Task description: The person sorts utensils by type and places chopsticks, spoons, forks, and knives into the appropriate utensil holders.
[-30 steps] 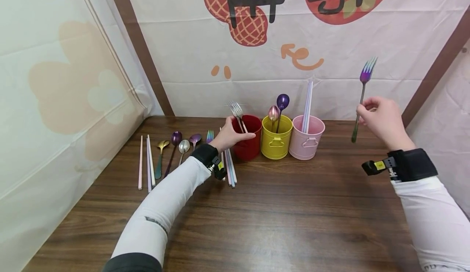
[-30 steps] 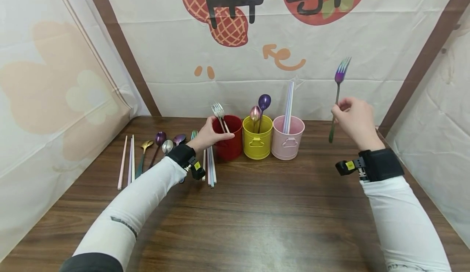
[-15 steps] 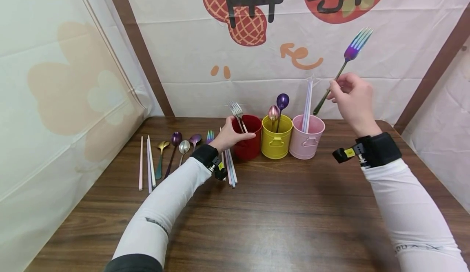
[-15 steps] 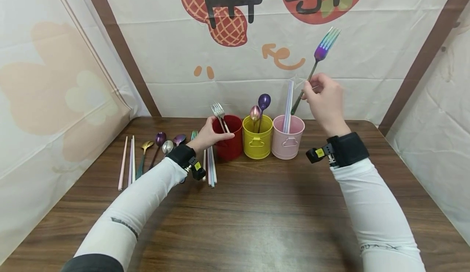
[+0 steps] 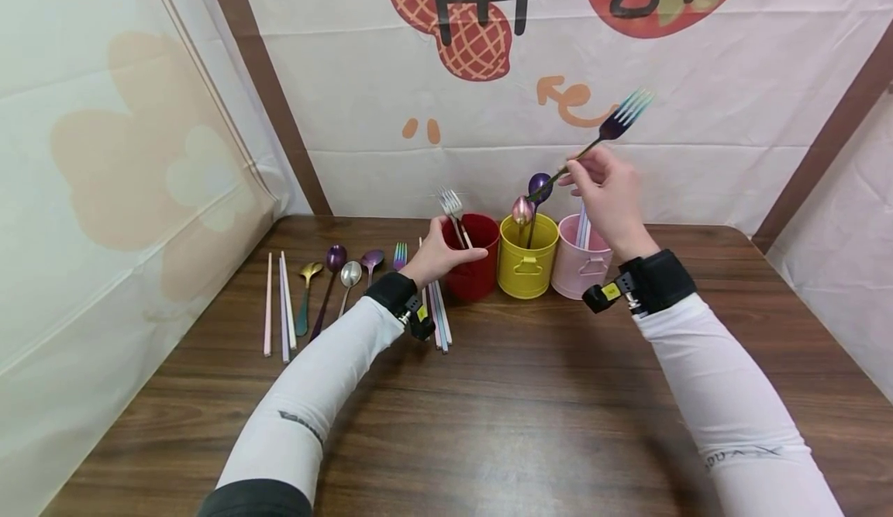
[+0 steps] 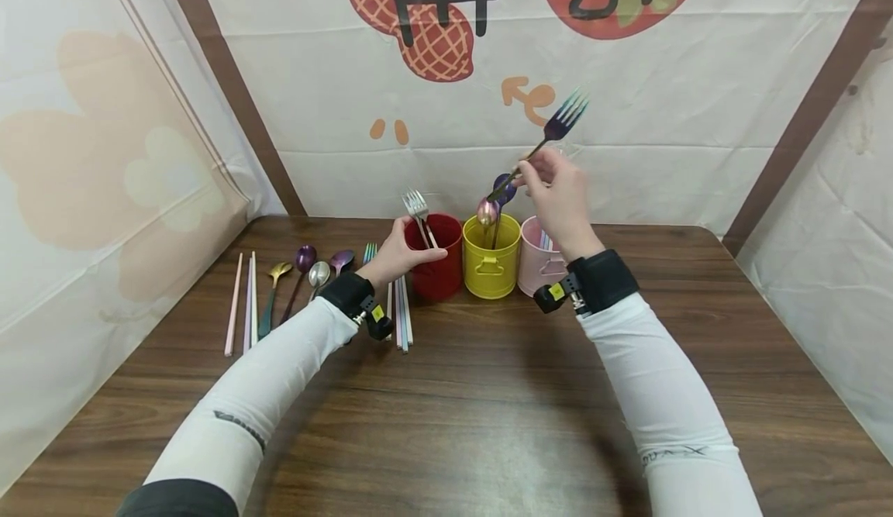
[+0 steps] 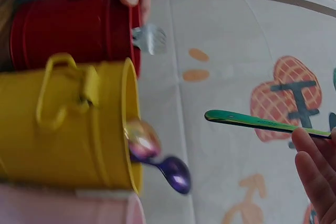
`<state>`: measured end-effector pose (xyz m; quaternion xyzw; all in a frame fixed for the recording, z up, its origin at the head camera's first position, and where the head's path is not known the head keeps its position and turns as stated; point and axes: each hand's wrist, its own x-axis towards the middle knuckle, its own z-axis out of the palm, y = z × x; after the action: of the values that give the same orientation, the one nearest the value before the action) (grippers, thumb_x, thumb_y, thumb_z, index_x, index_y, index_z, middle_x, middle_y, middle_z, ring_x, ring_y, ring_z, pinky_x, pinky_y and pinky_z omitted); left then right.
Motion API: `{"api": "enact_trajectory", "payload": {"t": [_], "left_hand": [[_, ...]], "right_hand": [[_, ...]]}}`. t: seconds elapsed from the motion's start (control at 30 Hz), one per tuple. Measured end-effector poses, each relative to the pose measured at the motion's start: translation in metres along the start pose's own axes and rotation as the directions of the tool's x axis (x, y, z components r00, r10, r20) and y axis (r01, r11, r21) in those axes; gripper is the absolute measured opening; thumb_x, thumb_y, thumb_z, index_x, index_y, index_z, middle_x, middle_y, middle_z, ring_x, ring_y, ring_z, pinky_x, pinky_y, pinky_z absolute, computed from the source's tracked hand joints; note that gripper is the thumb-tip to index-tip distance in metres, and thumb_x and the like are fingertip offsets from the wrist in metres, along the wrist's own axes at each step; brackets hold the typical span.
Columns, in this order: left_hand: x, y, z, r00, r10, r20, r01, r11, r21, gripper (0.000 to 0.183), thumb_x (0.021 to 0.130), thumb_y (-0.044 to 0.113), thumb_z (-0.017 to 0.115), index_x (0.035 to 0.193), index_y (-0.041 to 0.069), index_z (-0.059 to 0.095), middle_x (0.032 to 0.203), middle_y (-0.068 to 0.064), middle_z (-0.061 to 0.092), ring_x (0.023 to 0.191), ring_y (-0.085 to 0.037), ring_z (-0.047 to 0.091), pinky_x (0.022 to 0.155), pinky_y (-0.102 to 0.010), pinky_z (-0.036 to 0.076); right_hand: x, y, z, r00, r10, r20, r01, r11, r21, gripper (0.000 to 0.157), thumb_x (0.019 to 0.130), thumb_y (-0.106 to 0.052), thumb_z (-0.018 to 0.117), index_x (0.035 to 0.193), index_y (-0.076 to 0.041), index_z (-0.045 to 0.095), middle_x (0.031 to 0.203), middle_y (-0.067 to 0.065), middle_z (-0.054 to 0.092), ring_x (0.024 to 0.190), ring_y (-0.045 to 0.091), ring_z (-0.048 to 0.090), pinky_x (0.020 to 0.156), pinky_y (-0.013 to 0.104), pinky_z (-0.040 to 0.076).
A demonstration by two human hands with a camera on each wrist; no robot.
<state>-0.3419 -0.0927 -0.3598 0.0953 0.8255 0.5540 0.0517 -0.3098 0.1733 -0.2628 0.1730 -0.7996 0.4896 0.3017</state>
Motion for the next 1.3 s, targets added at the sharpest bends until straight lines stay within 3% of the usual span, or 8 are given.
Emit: {"api": "enact_trajectory", "payload": {"t": [0.37,0.57,0.77,1.3], "left_hand": [[0.002,-0.003,0.001,1.000,0.011,-0.012,-0.011,1.000,-0.011,0.095,0.082,0.033,0.078,0.148,0.008,0.015,0.145,-0.017,0.035,0.128,-0.030,0.039,0.104,-0.049,0.038],[0.000,-0.001,0.002,1.000,0.014,-0.011,-0.014,1.000,0.000,0.095,0.082,0.033,0.078,0.148,0.007,0.015,0.143,-0.018,0.037,0.128,-0.030,0.040,0.104,-0.047,0.038],[-0.003,0.001,0.001,1.000,0.013,-0.010,-0.013,1.000,0.006,0.094,0.083,0.033,0.077,0.148,0.006,0.015,0.143,-0.018,0.037,0.127,-0.030,0.041,0.104,-0.047,0.038],[-0.002,0.000,0.002,1.000,0.017,-0.002,-0.017,1.000,0.000,0.093,0.084,0.031,0.076,0.149,0.007,0.014,0.144,-0.018,0.037,0.128,-0.030,0.041,0.104,-0.049,0.038]], "right_hand": [[-0.010,0.006,0.047,0.994,-0.004,0.109,-0.008,0.994,0.112,0.017,0.097,-0.008,0.059,0.104,0.007,0.063,0.094,0.019,0.071,0.079,0.025,0.068,0.069,0.021,0.053],[-0.018,0.017,0.065,0.976,0.044,0.211,-0.034,0.998,-0.052,0.019,0.098,-0.013,0.059,0.103,0.004,0.066,0.094,0.015,0.072,0.081,0.026,0.064,0.070,0.027,0.050],[-0.022,0.025,0.076,0.958,0.076,0.278,-0.007,0.970,-0.243,0.018,0.095,-0.017,0.064,0.098,0.000,0.072,0.092,0.013,0.072,0.084,0.027,0.064,0.075,0.040,0.049],[-0.022,0.022,0.082,0.939,0.135,0.316,-0.041,0.957,-0.287,0.020,0.096,-0.020,0.063,0.100,-0.005,0.075,0.085,0.008,0.072,0.090,0.027,0.065,0.082,0.041,0.048]]}}
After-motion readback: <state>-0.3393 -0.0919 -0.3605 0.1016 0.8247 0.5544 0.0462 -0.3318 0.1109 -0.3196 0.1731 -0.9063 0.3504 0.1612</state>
